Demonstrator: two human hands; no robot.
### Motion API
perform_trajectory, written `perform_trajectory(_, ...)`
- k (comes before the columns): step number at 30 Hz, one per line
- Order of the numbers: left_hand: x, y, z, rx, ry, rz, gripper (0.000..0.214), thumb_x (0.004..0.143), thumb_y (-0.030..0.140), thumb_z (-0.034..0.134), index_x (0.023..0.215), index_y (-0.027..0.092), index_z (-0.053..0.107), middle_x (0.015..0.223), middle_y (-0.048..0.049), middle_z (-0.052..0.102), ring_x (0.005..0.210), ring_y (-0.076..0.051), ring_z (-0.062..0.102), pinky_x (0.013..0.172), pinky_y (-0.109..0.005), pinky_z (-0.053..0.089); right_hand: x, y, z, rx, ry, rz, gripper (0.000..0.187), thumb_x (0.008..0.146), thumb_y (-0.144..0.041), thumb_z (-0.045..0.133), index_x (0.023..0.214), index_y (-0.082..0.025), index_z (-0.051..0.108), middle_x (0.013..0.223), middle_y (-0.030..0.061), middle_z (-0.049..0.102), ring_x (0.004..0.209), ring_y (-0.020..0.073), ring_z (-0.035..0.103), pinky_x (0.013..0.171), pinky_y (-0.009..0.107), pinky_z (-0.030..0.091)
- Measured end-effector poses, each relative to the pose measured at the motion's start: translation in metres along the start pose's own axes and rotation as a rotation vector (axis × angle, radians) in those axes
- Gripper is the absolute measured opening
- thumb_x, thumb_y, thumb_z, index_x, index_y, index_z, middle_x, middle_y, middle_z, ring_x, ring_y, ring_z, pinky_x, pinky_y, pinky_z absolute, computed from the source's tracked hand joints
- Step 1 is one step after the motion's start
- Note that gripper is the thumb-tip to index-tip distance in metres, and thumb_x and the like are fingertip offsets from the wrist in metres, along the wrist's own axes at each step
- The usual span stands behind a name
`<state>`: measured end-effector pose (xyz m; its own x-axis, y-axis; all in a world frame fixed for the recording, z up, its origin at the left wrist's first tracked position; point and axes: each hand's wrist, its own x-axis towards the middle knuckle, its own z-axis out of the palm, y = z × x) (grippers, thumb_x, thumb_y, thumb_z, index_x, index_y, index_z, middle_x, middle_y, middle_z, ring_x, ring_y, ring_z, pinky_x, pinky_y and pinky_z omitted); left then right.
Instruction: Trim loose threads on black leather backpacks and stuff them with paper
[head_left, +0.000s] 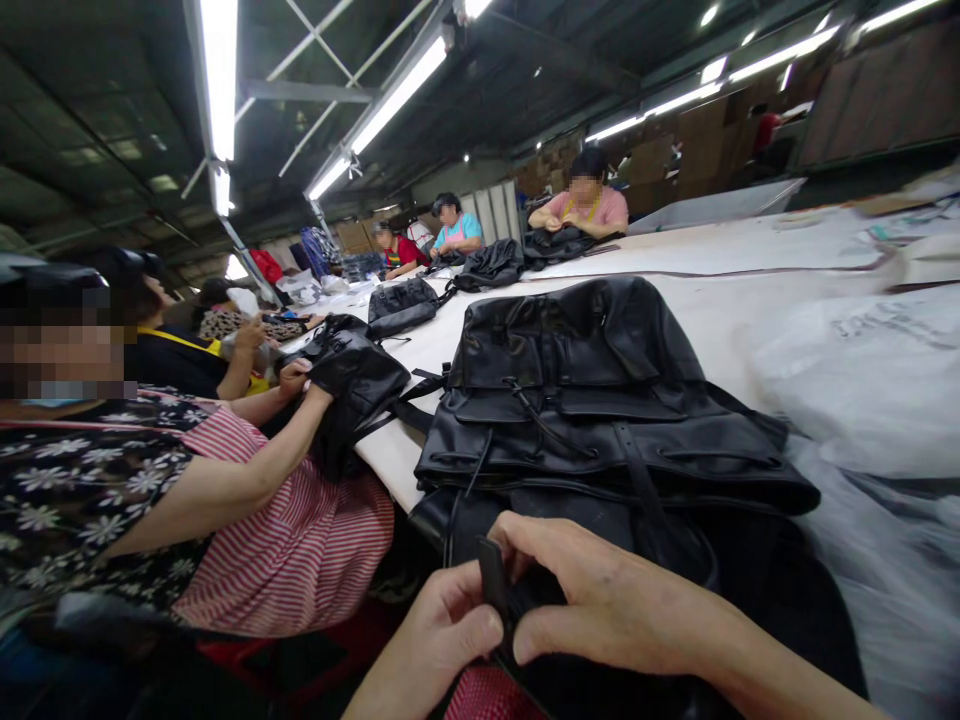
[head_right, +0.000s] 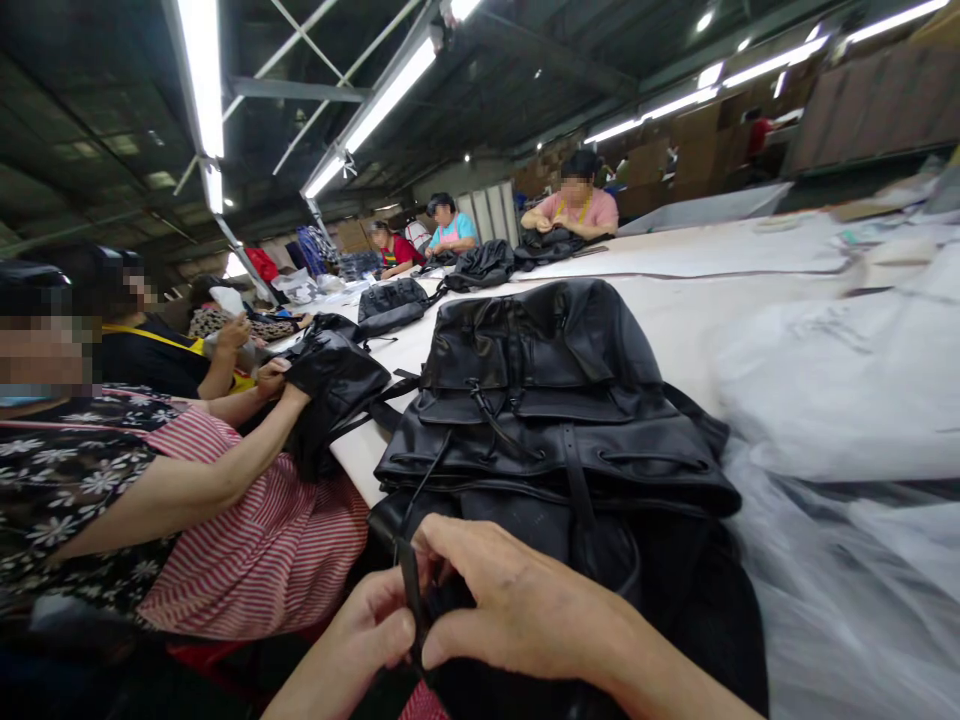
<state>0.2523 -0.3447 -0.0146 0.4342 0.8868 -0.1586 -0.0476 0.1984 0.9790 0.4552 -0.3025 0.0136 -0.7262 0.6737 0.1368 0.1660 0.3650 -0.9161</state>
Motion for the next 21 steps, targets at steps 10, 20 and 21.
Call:
perform_trajectory(10, 0.007, -0.006, 0.015, -0.110, -0.072, -0.021, 0.045, 0.075, 0.056, 0.076, 0.082, 0.012, 0.074, 0.064, -0.0062, 0.070, 0.057, -0.014, 0.062, 0.064, -0.024, 0.046, 0.001, 0.000, -0.007, -0.147, 0.083, -0.167, 0.024, 0.076, -0.006, 0.072, 0.096, -0.018, 0.066, 0.104, 0.0010, 0.063, 0.098, 0.0161, 0.057, 0.087, 0.027, 0.045)
perform_trajectory(20, 0.075, -0.017, 0.027, 0.425, 0.426, 0.532, 0.039, 0.090, 0.054, 0.058, 0.077, 0.017, 0.060, 0.063, 0.0028, 0.053, 0.058, -0.011, 0.046, 0.053, -0.021, 0.033, -0.008, -0.015, -0.018, -0.411, 0.428, -0.256, 0.026, 0.099, -0.017, 0.041, 0.091, -0.018, 0.066, 0.096, 0.0063, 0.063, 0.082, 0.0145, 0.062, 0.070, 0.023, 0.050)
perform_trajectory(21, 0.082, -0.014, 0.030, 0.424, 0.405, 0.537, 0.038, 0.091, 0.053, 0.055, 0.080, 0.017, 0.060, 0.065, 0.0023, 0.054, 0.059, -0.012, 0.047, 0.054, -0.021, 0.035, -0.009, -0.014, -0.020, -0.390, 0.455, -0.263, 0.026, 0.099, -0.017, 0.040, 0.091, -0.018, 0.065, 0.097, 0.0064, 0.064, 0.084, 0.0144, 0.063, 0.071, 0.022, 0.051)
